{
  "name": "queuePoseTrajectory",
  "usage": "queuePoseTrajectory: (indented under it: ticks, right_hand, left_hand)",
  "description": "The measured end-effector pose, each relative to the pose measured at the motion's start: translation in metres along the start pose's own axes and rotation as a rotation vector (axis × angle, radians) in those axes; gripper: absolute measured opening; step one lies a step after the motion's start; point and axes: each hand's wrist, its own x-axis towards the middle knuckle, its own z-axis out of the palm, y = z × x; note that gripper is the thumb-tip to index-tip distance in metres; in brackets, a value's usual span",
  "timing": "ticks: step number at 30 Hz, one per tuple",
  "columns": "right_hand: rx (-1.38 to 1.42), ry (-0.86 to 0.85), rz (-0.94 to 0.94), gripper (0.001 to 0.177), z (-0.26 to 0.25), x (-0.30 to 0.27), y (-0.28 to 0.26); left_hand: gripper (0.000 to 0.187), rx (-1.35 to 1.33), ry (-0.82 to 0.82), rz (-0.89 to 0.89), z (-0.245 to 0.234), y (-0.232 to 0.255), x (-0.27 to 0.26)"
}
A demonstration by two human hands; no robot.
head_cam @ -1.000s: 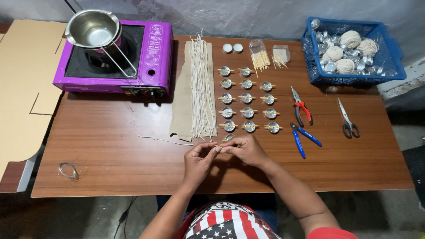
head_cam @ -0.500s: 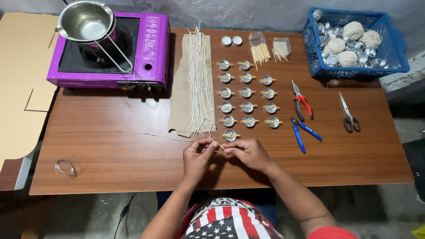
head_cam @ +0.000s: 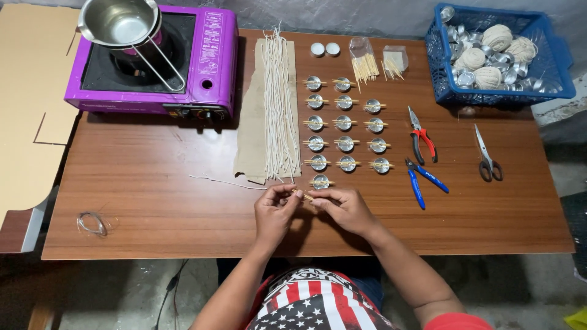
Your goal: Assembling candle wicks by threading cotton strings through metal sustainer bases and crimping them with pliers.
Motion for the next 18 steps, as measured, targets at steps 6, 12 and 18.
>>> queuePoseTrajectory:
  ticks: [6,12,18]
  right_hand:
    - [0.168,0.043,0.162,0.016,0.004,-0.009,0.012]
    - [0.275,0.074,0.236,0.016,0.009,-0.009,-0.005]
    - [0.255,0.106,0.243,0.013,0.009,-0.011,-0.003]
  left_hand:
    - [0.024,-0.050,0.000,0.029,0.004,0.019,-0.008]
    - [0.025,-0.065,-0.032,0.091,0.005,0.021,-0.011]
    - [0.025,-0.027,-0.037,0.101,0.004,0.028,-0.017]
